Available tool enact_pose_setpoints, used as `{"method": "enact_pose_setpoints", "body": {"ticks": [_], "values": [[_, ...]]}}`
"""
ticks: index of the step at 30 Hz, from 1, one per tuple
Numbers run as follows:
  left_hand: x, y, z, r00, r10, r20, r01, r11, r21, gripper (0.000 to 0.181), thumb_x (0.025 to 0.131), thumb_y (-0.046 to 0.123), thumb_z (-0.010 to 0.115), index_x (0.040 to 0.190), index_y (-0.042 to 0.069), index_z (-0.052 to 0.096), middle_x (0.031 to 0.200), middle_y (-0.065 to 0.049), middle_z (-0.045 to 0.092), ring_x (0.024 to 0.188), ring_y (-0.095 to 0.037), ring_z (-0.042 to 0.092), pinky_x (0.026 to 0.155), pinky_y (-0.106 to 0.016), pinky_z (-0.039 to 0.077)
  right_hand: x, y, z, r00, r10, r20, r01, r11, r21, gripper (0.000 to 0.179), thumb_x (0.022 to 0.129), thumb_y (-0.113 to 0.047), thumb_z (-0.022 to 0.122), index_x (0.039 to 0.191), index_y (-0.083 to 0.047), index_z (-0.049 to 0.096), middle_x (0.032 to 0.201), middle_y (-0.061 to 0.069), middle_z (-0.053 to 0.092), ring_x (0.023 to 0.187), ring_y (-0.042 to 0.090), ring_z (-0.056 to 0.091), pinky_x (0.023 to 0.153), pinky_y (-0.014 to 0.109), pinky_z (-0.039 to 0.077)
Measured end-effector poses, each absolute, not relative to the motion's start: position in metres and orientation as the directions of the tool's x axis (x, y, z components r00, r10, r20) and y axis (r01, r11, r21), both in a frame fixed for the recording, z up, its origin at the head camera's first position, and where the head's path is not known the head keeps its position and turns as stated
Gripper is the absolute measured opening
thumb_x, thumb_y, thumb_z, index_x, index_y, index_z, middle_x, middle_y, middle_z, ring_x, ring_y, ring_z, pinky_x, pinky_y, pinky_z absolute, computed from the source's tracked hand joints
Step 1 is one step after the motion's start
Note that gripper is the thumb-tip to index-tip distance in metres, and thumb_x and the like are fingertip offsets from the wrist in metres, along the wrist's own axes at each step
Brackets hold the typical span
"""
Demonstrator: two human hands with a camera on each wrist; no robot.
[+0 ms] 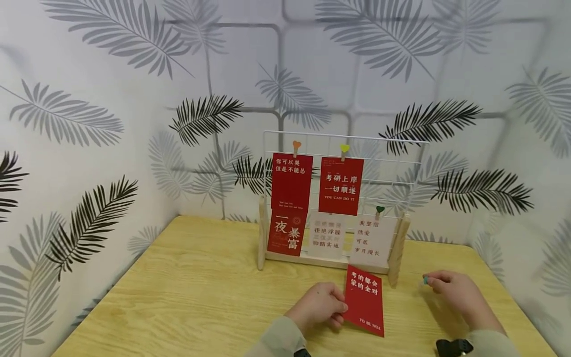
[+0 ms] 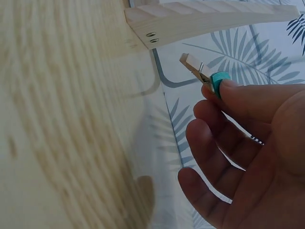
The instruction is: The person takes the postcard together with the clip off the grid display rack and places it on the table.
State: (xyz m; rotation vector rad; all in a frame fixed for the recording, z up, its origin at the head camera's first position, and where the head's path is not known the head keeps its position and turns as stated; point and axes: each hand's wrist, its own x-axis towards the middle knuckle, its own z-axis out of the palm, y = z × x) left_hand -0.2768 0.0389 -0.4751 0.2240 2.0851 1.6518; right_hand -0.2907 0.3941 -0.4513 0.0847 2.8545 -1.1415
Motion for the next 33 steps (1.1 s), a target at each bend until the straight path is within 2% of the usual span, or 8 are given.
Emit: {"method": "enact_pose_setpoints", "body": {"ticks": [4,8,11,16,19,24,30,33], "values": [[-0.278,0.038,-0.475,-0.87,0.405,-0.281,-0.183,0.264,0.947,0.006,0.095,0.005,0.069,0.093,0.005,0.063,0.081,-0.014,0.067,0.061,-0.019,0.064,0.057,-0.032,0.058,-0.292,0.395,-0.455,-0.993,0.035,-0.114,0.103,0.724,-0.682,0.046,0.105,-0.038,0.055,0.126,0.0,0.068,0.11,0.014,0.071,0.096,0.027,0.066,0.081,0.047,0.052],[-0.279,0.038,-0.471,-0.866,0.409,-0.288,-0.184,0.275,0.944,0.006,0.096,0.006,0.069,0.093,0.006,0.064,0.081,-0.014,0.068,0.06,-0.019,0.065,0.057,-0.032,0.058,-0.294,0.392,-0.456,-0.993,0.033,-0.114,0.102,0.724,-0.682,0.042,0.105,-0.035,0.055,0.124,0.001,0.069,0.091,0.005,0.068,0.081,0.02,0.059,0.07,0.037,0.046],[-0.279,0.039,-0.469,-0.865,0.413,-0.284,-0.17,0.291,0.942,0.006,0.095,0.007,0.07,0.092,0.006,0.065,0.079,-0.013,0.068,0.057,-0.017,0.063,0.056,-0.03,0.057,-0.294,0.391,-0.458,-0.994,0.007,-0.11,0.079,0.741,-0.667,0.038,0.106,-0.032,0.053,0.117,0.001,0.069,0.081,0.003,0.062,0.074,0.02,0.053,0.069,0.036,0.042],[-0.275,0.042,-0.473,-0.866,0.414,-0.28,-0.154,0.313,0.937,0.008,0.094,0.006,0.072,0.09,0.007,0.065,0.076,-0.012,0.068,0.054,-0.015,0.061,0.051,-0.027,0.055,-0.293,0.394,-0.463,-0.993,-0.047,-0.107,0.027,0.798,-0.602,0.038,0.107,-0.029,0.05,0.117,0.002,0.069,0.086,0.002,0.065,0.082,0.02,0.057,0.077,0.042,0.046],[-0.274,0.044,-0.477,-0.868,0.407,-0.283,-0.154,0.32,0.935,0.009,0.093,0.006,0.073,0.09,0.007,0.064,0.075,-0.011,0.068,0.053,-0.015,0.06,0.05,-0.026,0.054,-0.292,0.396,-0.467,-0.993,-0.056,-0.107,0.016,0.815,-0.579,0.038,0.105,-0.028,0.053,0.119,0.003,0.07,0.097,0.007,0.07,0.092,0.025,0.062,0.084,0.049,0.05],[-0.273,0.045,-0.479,-0.864,0.417,-0.282,-0.145,0.33,0.933,0.008,0.093,0.006,0.073,0.091,0.007,0.065,0.075,-0.011,0.069,0.053,-0.015,0.06,0.049,-0.027,0.054,-0.292,0.397,-0.471,-0.993,-0.058,-0.098,0.004,0.843,-0.538,0.033,0.102,-0.028,0.057,0.113,-0.001,0.074,0.102,0.008,0.072,0.094,0.026,0.064,0.085,0.053,0.05],[-0.274,0.041,-0.475,-0.85,0.445,-0.284,-0.133,0.34,0.931,0.005,0.094,0.007,0.071,0.095,0.005,0.066,0.076,-0.012,0.069,0.055,-0.017,0.063,0.052,-0.029,0.055,-0.294,0.394,-0.469,-0.994,-0.072,-0.084,-0.023,0.878,-0.478,0.029,0.099,-0.026,0.06,0.109,-0.005,0.076,0.11,0.017,0.072,0.105,0.044,0.064,0.088,0.06,0.048],[-0.274,0.04,-0.475,-0.843,0.457,-0.285,-0.131,0.34,0.931,0.006,0.095,0.007,0.07,0.096,0.005,0.065,0.076,-0.012,0.069,0.055,-0.017,0.062,0.05,-0.029,0.055,-0.295,0.394,-0.468,-0.992,-0.07,-0.104,-0.011,0.877,-0.481,0.029,0.099,-0.027,0.061,0.111,-0.004,0.076,0.113,0.02,0.071,0.107,0.047,0.062,0.088,0.061,0.047]]}}
